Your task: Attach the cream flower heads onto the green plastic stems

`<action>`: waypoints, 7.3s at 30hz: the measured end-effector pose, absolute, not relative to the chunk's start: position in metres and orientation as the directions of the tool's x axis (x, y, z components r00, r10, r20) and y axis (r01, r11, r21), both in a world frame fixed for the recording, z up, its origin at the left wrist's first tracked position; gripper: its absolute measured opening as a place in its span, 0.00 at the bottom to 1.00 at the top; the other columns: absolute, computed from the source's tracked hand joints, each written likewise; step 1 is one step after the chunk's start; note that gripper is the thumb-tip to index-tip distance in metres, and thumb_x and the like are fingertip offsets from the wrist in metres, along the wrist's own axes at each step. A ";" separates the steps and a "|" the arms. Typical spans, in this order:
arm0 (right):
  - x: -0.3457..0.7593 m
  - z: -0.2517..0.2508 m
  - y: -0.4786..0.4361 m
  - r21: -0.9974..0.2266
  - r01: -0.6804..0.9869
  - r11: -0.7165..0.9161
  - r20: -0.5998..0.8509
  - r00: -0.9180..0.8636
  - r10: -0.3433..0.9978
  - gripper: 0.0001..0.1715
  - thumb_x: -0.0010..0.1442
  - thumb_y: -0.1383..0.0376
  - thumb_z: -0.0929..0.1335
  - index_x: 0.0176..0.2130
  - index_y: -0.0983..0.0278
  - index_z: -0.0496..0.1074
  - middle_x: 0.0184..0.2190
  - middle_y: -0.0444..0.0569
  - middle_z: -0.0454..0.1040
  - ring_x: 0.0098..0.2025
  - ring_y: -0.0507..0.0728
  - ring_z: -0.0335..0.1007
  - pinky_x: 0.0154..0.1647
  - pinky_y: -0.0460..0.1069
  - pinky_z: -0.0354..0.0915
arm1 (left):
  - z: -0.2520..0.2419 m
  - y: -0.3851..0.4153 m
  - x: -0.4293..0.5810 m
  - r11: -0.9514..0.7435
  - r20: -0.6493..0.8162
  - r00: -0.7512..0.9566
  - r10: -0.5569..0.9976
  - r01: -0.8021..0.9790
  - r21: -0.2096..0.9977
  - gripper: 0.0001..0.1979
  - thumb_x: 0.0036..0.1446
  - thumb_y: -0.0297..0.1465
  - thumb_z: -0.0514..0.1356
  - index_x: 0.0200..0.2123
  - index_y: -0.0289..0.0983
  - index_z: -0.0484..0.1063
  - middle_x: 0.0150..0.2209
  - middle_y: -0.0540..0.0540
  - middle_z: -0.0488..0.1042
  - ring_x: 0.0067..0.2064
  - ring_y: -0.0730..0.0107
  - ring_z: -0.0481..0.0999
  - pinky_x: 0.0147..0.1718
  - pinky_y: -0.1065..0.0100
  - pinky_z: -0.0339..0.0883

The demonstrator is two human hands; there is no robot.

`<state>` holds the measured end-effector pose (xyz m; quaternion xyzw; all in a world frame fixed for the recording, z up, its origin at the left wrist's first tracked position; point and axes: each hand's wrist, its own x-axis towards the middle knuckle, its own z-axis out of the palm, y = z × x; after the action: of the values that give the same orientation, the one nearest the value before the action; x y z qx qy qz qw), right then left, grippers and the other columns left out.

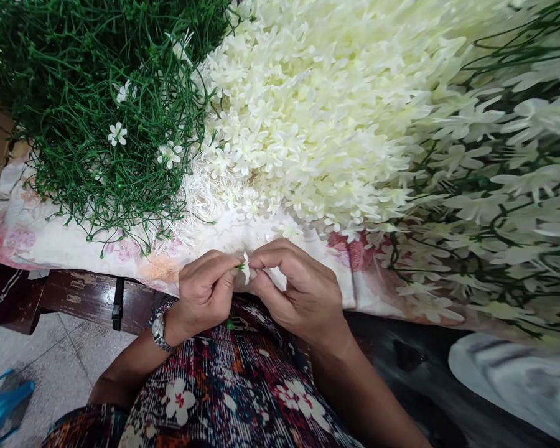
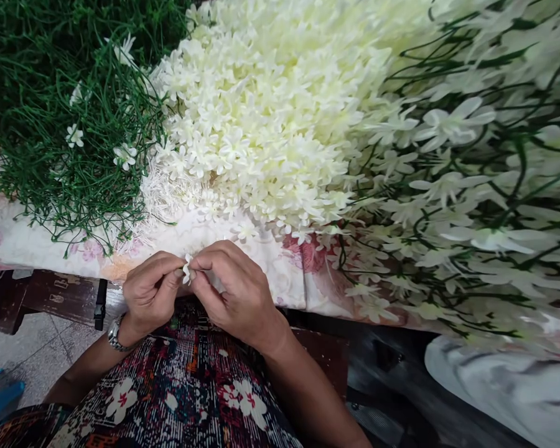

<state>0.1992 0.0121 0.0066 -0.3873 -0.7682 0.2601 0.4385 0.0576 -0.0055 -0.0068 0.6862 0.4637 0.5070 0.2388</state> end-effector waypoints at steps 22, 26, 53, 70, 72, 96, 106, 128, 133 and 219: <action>0.189 -0.008 0.017 -0.675 0.452 0.583 0.493 -0.311 0.812 0.08 0.52 0.74 0.63 0.34 0.64 0.62 0.27 0.45 0.66 0.30 0.50 0.63 0.29 0.46 0.62 | -0.016 -0.001 0.058 -0.399 0.448 0.004 0.894 0.460 0.793 0.05 0.51 0.22 0.54 0.29 0.32 0.69 0.22 0.48 0.69 0.24 0.77 0.67 0.24 0.73 0.62; 0.189 -0.008 0.018 -0.673 0.455 0.584 0.487 -0.322 0.812 0.09 0.52 0.75 0.63 0.34 0.64 0.62 0.27 0.46 0.66 0.30 0.50 0.63 0.29 0.46 0.62 | -0.016 -0.001 0.059 -0.392 0.440 0.002 0.898 0.458 0.798 0.05 0.51 0.21 0.54 0.29 0.31 0.69 0.21 0.48 0.68 0.24 0.77 0.66 0.23 0.73 0.61; 0.201 0.017 0.018 -0.643 0.457 0.615 0.522 -0.326 0.788 0.15 0.50 0.72 0.66 0.40 0.63 0.67 0.32 0.48 0.68 0.35 0.53 0.66 0.33 0.49 0.65 | -0.014 -0.003 0.051 -0.272 0.285 -0.069 0.956 0.157 0.949 0.04 0.53 0.26 0.55 0.28 0.35 0.70 0.22 0.51 0.67 0.23 0.79 0.64 0.20 0.76 0.58; 0.202 0.019 0.025 -0.555 0.472 0.685 0.520 -0.447 0.728 0.08 0.51 0.74 0.63 0.33 0.64 0.66 0.27 0.48 0.67 0.31 0.52 0.64 0.30 0.48 0.64 | -0.010 -0.001 0.054 -0.335 0.345 0.013 0.939 0.277 0.901 0.05 0.52 0.24 0.54 0.28 0.33 0.69 0.23 0.49 0.68 0.24 0.78 0.66 0.23 0.74 0.61; 0.202 0.017 0.026 -0.540 0.469 0.699 0.522 -0.465 0.715 0.08 0.51 0.75 0.63 0.33 0.64 0.65 0.26 0.47 0.67 0.30 0.52 0.64 0.30 0.48 0.64 | -0.010 -0.001 0.055 -0.344 0.356 0.015 0.934 0.304 0.888 0.05 0.52 0.24 0.54 0.28 0.33 0.70 0.23 0.49 0.68 0.24 0.78 0.66 0.23 0.74 0.60; 0.193 0.000 0.030 -0.552 0.458 0.697 0.504 -0.482 0.716 0.09 0.52 0.75 0.62 0.35 0.65 0.61 0.26 0.47 0.66 0.30 0.51 0.63 0.30 0.46 0.64 | -0.014 0.002 0.058 -0.315 0.333 -0.001 0.943 0.322 0.893 0.06 0.53 0.23 0.52 0.26 0.32 0.67 0.20 0.51 0.64 0.23 0.79 0.63 0.23 0.75 0.58; 0.194 -0.003 0.029 -0.562 0.475 0.677 0.484 -0.475 0.735 0.10 0.52 0.76 0.62 0.35 0.65 0.61 0.26 0.47 0.65 0.30 0.51 0.63 0.30 0.46 0.64 | -0.014 0.003 0.059 -0.317 0.337 0.005 0.942 0.353 0.881 0.06 0.53 0.22 0.52 0.25 0.32 0.67 0.20 0.51 0.64 0.22 0.79 0.62 0.22 0.74 0.57; 0.213 0.016 0.001 -0.709 0.391 0.587 0.439 -0.407 0.801 0.16 0.52 0.70 0.65 0.43 0.66 0.63 0.31 0.49 0.67 0.34 0.52 0.65 0.33 0.47 0.64 | -0.013 0.002 0.057 -0.094 0.028 -0.216 0.976 -0.302 0.949 0.04 0.51 0.30 0.58 0.31 0.36 0.70 0.22 0.52 0.70 0.22 0.79 0.68 0.23 0.74 0.65; 0.192 0.004 -0.014 -0.686 0.360 0.632 0.459 -0.461 0.760 0.18 0.52 0.70 0.66 0.44 0.67 0.61 0.29 0.48 0.68 0.31 0.51 0.64 0.29 0.47 0.65 | -0.006 0.005 0.066 -0.148 0.082 -0.297 0.951 -0.209 0.967 0.03 0.51 0.29 0.59 0.31 0.37 0.70 0.23 0.52 0.68 0.24 0.79 0.69 0.26 0.74 0.65; 0.231 0.025 -0.002 -0.562 0.484 0.670 0.508 -0.438 0.742 0.17 0.51 0.72 0.66 0.43 0.64 0.64 0.33 0.49 0.68 0.35 0.53 0.65 0.34 0.49 0.65 | 0.010 -0.009 0.050 -0.233 0.152 0.304 0.941 0.251 0.940 0.09 0.54 0.25 0.53 0.23 0.34 0.66 0.19 0.52 0.60 0.22 0.78 0.59 0.22 0.74 0.54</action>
<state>0.2308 -0.0015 0.0248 -0.3690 -0.8307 0.1694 0.3809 0.0502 -0.0088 0.0104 0.6788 0.4388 0.3943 0.4372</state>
